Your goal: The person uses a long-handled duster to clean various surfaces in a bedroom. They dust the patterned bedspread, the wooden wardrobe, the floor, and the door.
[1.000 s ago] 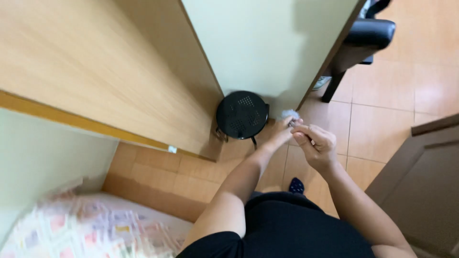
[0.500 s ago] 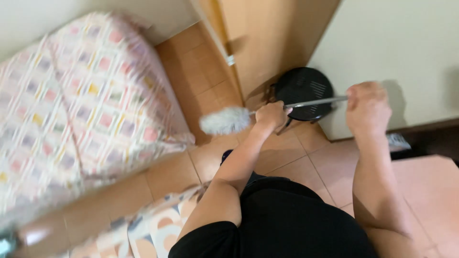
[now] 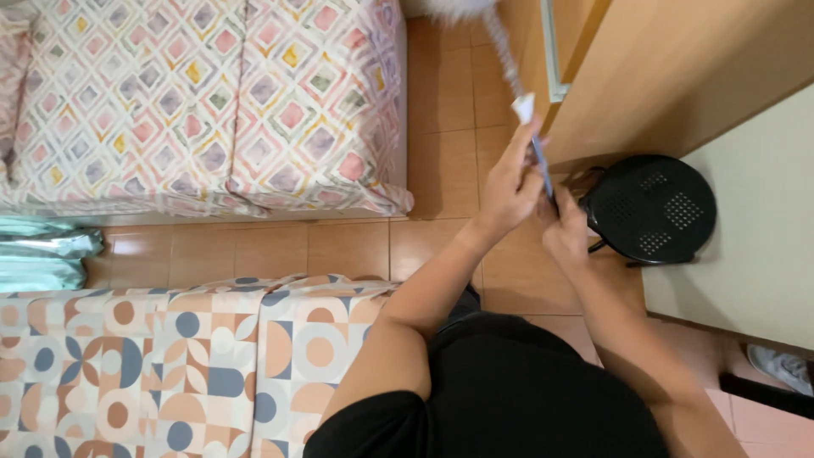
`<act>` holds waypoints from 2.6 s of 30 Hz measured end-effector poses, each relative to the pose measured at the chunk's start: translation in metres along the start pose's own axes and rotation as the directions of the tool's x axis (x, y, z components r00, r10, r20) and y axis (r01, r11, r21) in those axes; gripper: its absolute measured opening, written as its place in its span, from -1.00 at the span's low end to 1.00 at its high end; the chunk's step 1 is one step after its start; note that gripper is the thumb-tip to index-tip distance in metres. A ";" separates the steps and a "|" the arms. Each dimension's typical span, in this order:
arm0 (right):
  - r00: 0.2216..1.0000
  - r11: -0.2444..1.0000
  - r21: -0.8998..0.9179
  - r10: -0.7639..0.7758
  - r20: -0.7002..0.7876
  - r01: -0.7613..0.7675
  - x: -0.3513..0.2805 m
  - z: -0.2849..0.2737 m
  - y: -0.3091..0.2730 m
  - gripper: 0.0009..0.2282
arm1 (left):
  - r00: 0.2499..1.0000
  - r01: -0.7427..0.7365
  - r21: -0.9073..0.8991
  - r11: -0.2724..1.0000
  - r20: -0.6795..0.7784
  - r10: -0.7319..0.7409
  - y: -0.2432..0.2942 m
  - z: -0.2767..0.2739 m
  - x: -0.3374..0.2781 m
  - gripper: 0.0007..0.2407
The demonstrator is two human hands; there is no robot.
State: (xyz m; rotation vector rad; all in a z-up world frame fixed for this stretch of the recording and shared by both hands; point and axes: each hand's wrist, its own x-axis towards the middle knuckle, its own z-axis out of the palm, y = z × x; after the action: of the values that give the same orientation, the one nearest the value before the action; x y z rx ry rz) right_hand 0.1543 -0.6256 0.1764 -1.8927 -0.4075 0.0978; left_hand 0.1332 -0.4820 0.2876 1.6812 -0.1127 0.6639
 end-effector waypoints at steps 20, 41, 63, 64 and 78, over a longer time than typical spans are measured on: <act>0.846 -0.012 0.883 0.283 0.452 -0.469 0.073 0.104 -0.080 -0.84 | 0.853 0.096 0.655 0.750 0.334 -0.401 -0.073 0.006 0.091 -0.66; 0.953 0.833 0.511 0.060 0.298 -0.212 0.033 0.105 -0.100 -0.86 | 0.989 0.016 0.039 0.999 -0.150 -0.010 0.021 -0.043 0.047 -0.68; 0.854 0.738 0.520 -0.146 -0.499 0.430 0.129 -0.207 -0.332 -0.86 | 0.907 -0.421 0.194 0.886 0.088 0.412 0.220 0.002 0.106 -0.42; 0.855 0.739 0.518 -0.150 -0.497 0.431 0.138 -0.223 -0.335 -0.86 | 0.907 -0.422 0.193 0.886 0.083 0.413 0.215 0.000 0.107 -0.42; 0.786 0.891 -0.160 -0.451 -0.422 0.425 0.158 -0.197 -0.325 -0.81 | 0.964 -0.223 -0.138 0.965 0.116 0.240 0.203 0.012 0.138 -0.53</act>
State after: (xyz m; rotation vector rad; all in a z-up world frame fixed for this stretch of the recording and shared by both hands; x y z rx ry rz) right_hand 0.2790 -0.6536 0.5683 -1.7569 -0.5215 -0.6651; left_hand 0.1647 -0.5009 0.5303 1.6046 -0.4427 0.7047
